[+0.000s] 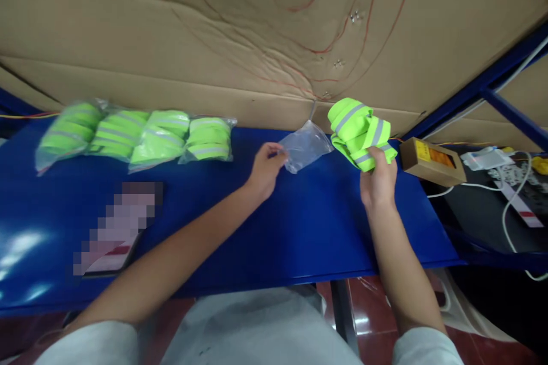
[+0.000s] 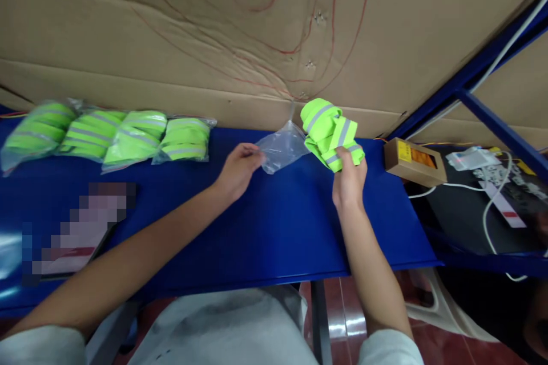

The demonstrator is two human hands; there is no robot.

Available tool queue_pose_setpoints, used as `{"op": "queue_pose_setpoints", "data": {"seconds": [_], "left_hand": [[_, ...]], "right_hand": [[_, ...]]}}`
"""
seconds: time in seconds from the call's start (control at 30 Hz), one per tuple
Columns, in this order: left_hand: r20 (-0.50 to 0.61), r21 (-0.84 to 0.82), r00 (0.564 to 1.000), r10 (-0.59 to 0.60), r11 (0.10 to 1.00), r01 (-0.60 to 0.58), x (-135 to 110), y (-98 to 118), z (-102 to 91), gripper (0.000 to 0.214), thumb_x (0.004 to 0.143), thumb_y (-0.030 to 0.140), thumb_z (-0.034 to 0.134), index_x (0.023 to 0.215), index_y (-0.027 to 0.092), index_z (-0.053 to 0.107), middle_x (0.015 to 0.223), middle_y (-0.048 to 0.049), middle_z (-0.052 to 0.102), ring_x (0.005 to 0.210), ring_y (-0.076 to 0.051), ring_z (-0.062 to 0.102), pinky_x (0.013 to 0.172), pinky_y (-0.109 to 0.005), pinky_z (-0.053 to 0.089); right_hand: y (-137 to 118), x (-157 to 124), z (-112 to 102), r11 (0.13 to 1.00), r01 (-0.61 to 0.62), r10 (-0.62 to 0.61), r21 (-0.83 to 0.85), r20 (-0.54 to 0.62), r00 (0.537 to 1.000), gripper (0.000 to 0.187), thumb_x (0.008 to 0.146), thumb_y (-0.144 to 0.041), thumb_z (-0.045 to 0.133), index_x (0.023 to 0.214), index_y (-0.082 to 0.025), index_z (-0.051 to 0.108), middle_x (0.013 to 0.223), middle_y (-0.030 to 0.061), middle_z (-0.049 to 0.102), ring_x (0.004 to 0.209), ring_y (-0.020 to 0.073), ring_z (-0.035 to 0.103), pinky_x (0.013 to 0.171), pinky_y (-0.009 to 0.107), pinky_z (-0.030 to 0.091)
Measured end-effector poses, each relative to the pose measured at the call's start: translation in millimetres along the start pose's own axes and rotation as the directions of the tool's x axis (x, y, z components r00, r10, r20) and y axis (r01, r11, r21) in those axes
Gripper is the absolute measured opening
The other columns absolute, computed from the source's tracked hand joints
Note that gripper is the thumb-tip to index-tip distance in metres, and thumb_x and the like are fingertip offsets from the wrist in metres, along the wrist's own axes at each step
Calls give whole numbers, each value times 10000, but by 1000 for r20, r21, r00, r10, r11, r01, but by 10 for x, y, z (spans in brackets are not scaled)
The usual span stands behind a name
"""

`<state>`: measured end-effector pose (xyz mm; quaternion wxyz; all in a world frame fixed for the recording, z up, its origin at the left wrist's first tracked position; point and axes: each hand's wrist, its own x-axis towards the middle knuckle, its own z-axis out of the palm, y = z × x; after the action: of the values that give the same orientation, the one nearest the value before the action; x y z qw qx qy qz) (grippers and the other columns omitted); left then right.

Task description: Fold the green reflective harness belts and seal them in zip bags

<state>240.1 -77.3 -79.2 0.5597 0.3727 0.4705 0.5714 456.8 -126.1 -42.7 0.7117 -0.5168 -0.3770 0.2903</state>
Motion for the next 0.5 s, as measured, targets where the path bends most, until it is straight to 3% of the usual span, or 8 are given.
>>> {"op": "queue_pose_setpoints", "data": {"seconds": [0.1, 0.17, 0.23, 0.3, 0.37, 0.43, 0.5], "left_hand": [[19, 101, 1000, -11, 995, 9, -117, 37, 166, 288, 745, 188, 816, 989, 196, 664, 1141, -66, 573, 1020, -170, 586, 870, -290, 506], [1, 142, 1000, 14, 990, -14, -216, 150, 93, 312, 813, 246, 795, 1100, 242, 672, 1338, -76, 498, 1257, -199, 500, 1010, -295, 469], [3, 155, 1000, 8, 988, -8, -352, 289, -100, 282, 901, 347, 722, 1167, 271, 664, 1423, -69, 479, 1361, -207, 444, 1072, -304, 447], [84, 102, 992, -95, 991, 86, -535, 412, -362, 336, 966, 501, 610, 1204, 268, 661, 1381, -81, 569, 1299, -231, 533, 1005, -337, 509], [328, -84, 899, -290, 939, 333, -754, 484, -630, 508, 967, 660, 521, 1268, 273, 657, 1369, -97, 629, 1261, -271, 596, 946, -376, 555], [466, -186, 808, -361, 853, 488, -969, 491, -852, 579, 902, 703, 611, 1288, 275, 670, 1341, -104, 677, 1216, -295, 649, 913, -385, 581], [464, -225, 795, -390, 816, 532, -1133, 453, -1012, 523, 805, 549, 818, 1230, 264, 711, 1254, -94, 733, 1117, -276, 708, 875, -345, 596]], "right_hand": [[28, -160, 12, 939, 205, -186, -275, 92, 978, 304, 842, -425, 714, 1033, -235, 573, 1211, 71, 694, 1122, 245, 675, 1004, 435, 542], [55, -276, 10, 799, 446, -345, -403, 302, 889, 303, 868, -404, 720, 1097, -247, 600, 1337, 94, 660, 1249, 280, 629, 1093, 483, 473], [81, -398, 5, 625, 679, -432, -384, 554, 711, 323, 895, -319, 704, 1203, -284, 617, 1403, 76, 645, 1328, 293, 595, 1165, 520, 384], [101, -537, 10, 501, 820, -444, -277, 730, 519, 401, 918, -218, 669, 1292, -346, 608, 1416, 24, 659, 1326, 281, 614, 1174, 534, 350], [109, -705, 40, 429, 887, -440, -171, 818, 370, 471, 936, -150, 643, 1334, -400, 601, 1416, -28, 666, 1309, 256, 636, 1157, 519, 365], [105, -896, 96, 357, 931, -431, -75, 871, 235, 478, 953, -158, 651, 1339, -436, 605, 1408, -69, 667, 1285, 221, 655, 1129, 478, 406], [90, -1069, 171, 273, 962, -401, 24, 912, 91, 446, 970, -208, 664, 1340, -450, 611, 1408, -90, 661, 1255, 179, 669, 1107, 420, 442]]}}
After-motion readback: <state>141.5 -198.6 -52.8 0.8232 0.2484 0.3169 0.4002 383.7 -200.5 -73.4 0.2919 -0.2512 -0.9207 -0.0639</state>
